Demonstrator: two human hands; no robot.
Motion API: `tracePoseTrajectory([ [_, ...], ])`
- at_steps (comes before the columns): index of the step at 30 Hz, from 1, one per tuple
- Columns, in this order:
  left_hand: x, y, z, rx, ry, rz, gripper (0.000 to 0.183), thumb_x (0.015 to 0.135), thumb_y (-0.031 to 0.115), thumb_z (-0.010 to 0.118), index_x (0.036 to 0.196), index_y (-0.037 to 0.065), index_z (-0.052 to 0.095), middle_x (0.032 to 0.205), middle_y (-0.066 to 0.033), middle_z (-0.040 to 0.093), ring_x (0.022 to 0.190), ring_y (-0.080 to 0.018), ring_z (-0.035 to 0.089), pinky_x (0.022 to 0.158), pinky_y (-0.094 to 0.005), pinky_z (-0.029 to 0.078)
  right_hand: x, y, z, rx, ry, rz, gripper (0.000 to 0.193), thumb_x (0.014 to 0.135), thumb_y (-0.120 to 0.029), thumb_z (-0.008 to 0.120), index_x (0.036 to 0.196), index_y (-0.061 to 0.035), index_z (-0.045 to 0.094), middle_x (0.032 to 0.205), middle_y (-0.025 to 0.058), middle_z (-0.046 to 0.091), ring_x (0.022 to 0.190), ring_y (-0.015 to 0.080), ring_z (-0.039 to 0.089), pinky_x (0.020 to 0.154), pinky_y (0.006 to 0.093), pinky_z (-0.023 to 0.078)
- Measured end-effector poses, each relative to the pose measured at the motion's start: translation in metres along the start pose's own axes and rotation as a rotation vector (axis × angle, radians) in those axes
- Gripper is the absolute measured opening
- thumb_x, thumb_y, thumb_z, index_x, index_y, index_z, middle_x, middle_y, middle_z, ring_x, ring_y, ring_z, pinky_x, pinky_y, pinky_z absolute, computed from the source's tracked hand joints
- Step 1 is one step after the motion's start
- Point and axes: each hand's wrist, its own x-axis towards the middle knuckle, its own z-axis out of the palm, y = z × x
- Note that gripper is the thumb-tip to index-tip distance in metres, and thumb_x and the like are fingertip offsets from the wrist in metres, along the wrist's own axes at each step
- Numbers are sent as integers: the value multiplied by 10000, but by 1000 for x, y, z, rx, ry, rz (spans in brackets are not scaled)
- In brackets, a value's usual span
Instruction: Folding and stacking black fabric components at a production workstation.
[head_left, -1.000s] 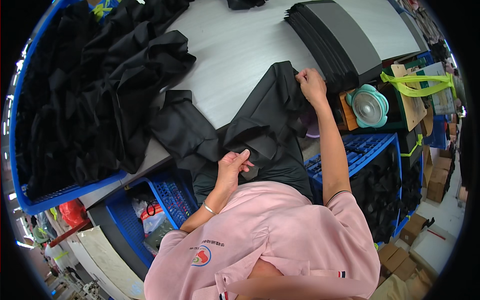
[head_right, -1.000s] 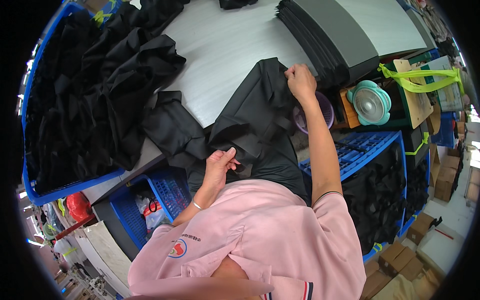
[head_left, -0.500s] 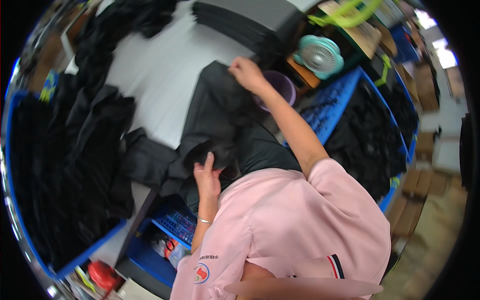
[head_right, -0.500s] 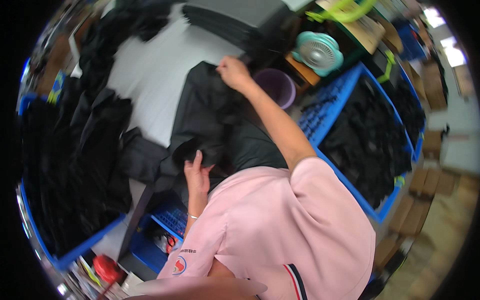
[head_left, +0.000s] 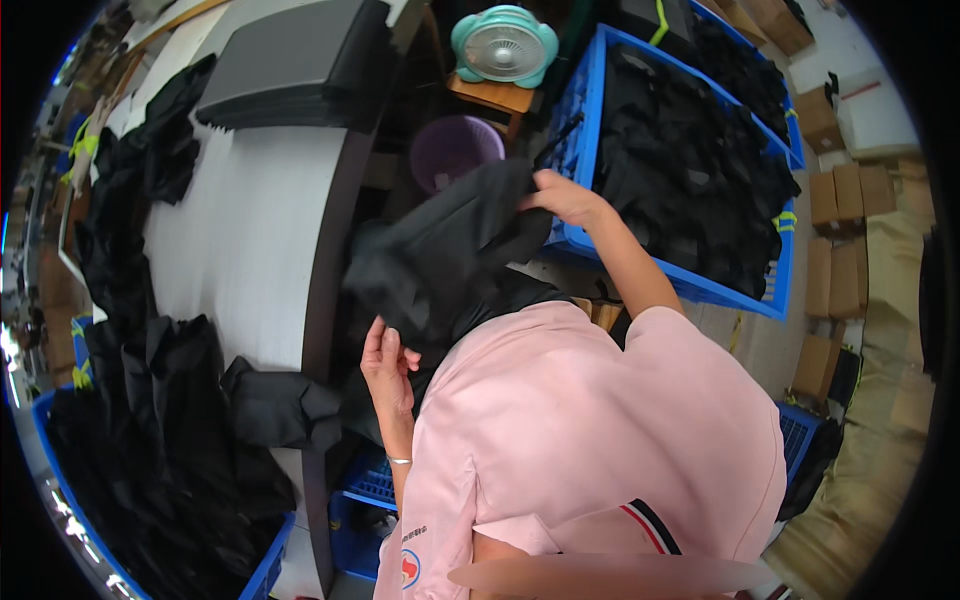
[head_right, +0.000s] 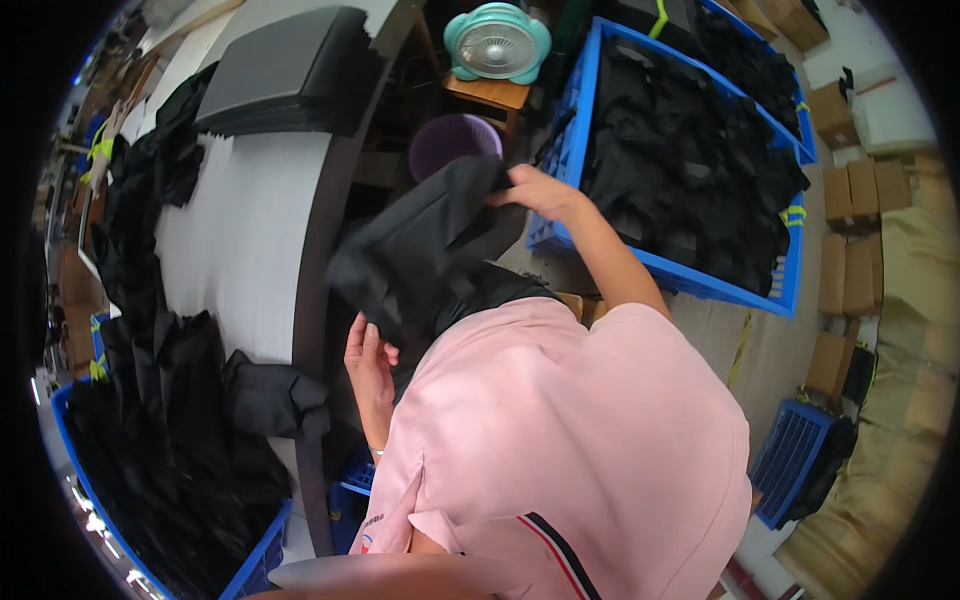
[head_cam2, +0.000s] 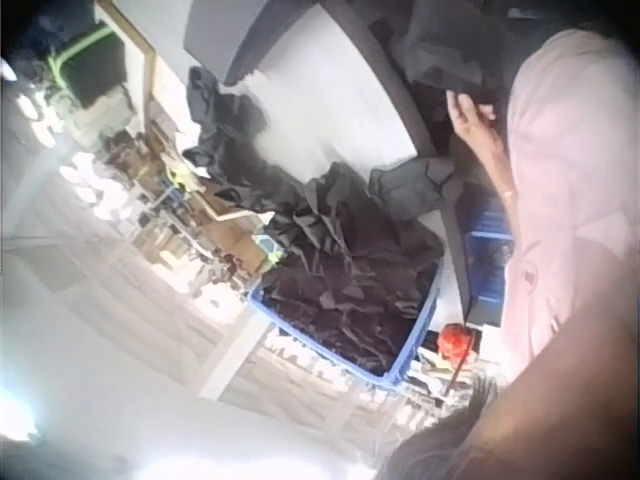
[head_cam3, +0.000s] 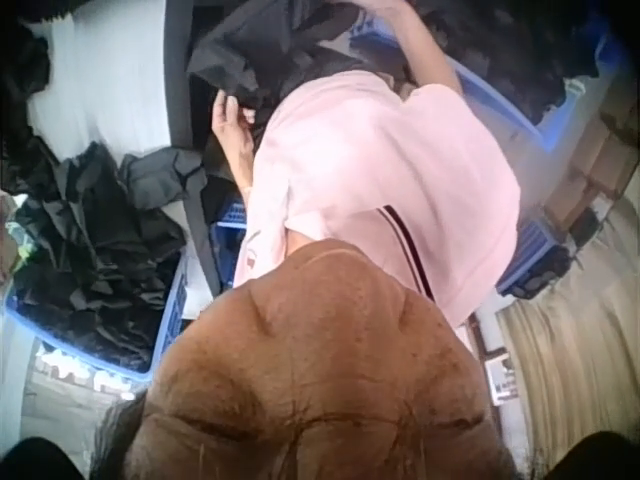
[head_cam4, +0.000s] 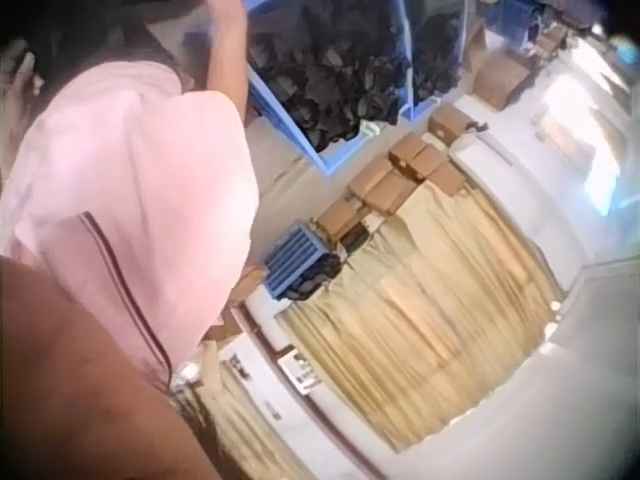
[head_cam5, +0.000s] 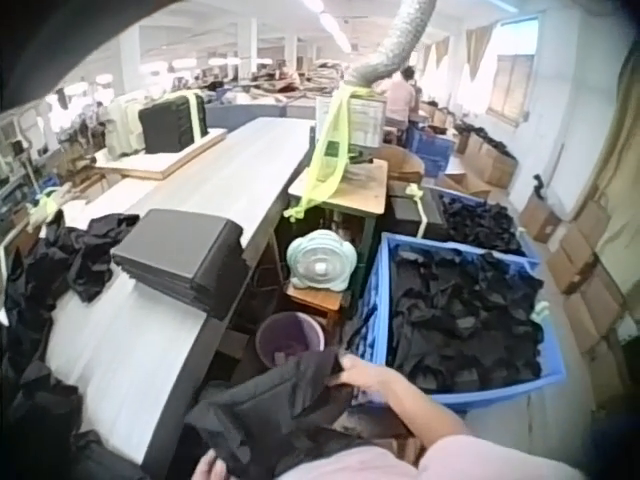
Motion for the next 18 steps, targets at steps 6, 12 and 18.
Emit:
tracePoseTrajectory([
  [6,0,-5,6,125,-126,-45,382,1007,200,607,1344,25,564,1232,-120,669,761,-106,672,613,-216,509,-112,104,-129,858,910,-256,293,883,-178,706,1154,-71,678,1152,57,712,1028,237,681,860,402,536],
  [12,1,-22,4,201,-59,-147,338,995,192,622,1298,43,608,1200,-102,685,854,-127,678,655,-231,519,-302,220,-273,1089,1375,-568,213,972,-101,572,1139,-35,687,1043,126,718,857,266,685,686,369,575],
  [18,-9,-18,-2,205,50,-115,343,991,199,628,1298,48,611,1209,-96,684,882,-127,674,682,-237,520,-376,236,-298,1075,1815,-518,376,894,-169,757,1181,18,602,1037,174,684,836,304,653,590,399,590],
])
